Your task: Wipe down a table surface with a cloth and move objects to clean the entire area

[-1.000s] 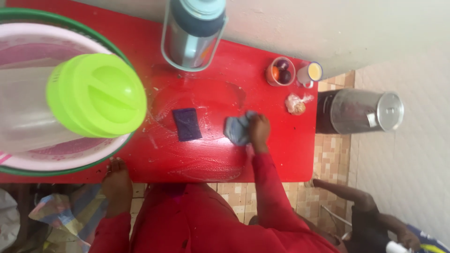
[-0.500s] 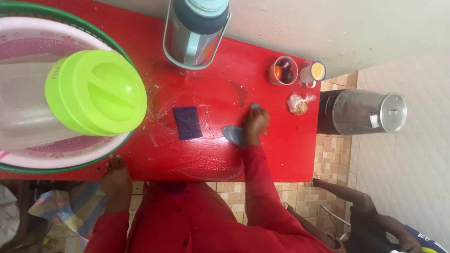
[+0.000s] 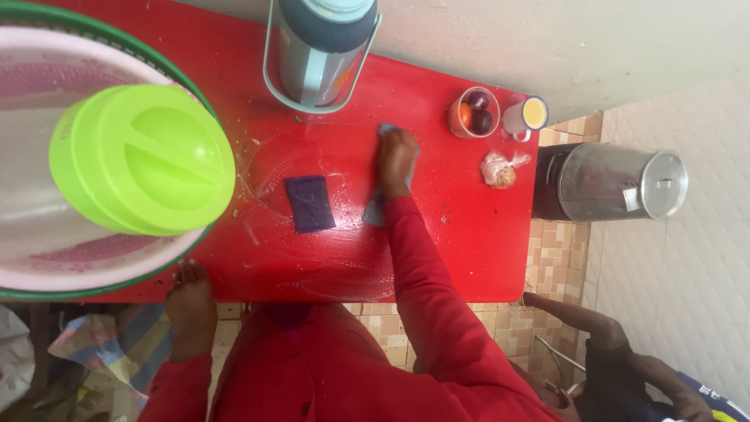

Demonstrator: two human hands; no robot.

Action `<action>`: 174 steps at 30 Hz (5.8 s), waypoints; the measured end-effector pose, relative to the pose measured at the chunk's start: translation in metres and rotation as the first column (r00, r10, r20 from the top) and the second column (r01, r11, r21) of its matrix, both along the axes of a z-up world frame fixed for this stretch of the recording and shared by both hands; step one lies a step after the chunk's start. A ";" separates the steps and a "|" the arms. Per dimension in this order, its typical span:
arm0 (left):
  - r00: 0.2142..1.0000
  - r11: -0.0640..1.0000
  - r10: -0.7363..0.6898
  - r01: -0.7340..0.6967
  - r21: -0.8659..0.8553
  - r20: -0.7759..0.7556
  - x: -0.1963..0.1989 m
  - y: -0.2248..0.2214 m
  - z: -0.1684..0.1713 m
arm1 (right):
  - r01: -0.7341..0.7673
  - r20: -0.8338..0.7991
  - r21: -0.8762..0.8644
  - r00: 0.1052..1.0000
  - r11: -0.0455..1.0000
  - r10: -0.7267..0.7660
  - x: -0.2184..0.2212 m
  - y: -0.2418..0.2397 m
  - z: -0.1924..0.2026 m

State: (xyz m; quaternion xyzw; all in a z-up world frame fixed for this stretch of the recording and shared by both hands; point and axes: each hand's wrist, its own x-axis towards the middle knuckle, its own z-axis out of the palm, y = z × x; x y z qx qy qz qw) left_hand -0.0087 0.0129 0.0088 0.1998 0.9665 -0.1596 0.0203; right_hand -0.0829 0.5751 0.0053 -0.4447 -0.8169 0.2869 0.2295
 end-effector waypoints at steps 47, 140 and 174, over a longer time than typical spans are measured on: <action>1.000 0.997 0.003 -0.002 0.082 -0.009 0.005 -0.006 -0.010 | 0.117 -0.073 0.438 0.993 0.891 -0.095 -0.011 0.002 -0.045; 0.984 0.978 -0.152 0.163 0.129 -0.089 0.009 -0.045 -0.086 | 0.083 0.230 0.477 0.949 0.875 -0.215 0.361 -0.151 -0.055; 0.989 0.977 -0.148 0.151 0.148 -0.032 0.005 -0.041 -0.071 | 0.196 -0.118 0.810 0.978 0.553 -0.173 0.086 -0.112 -0.052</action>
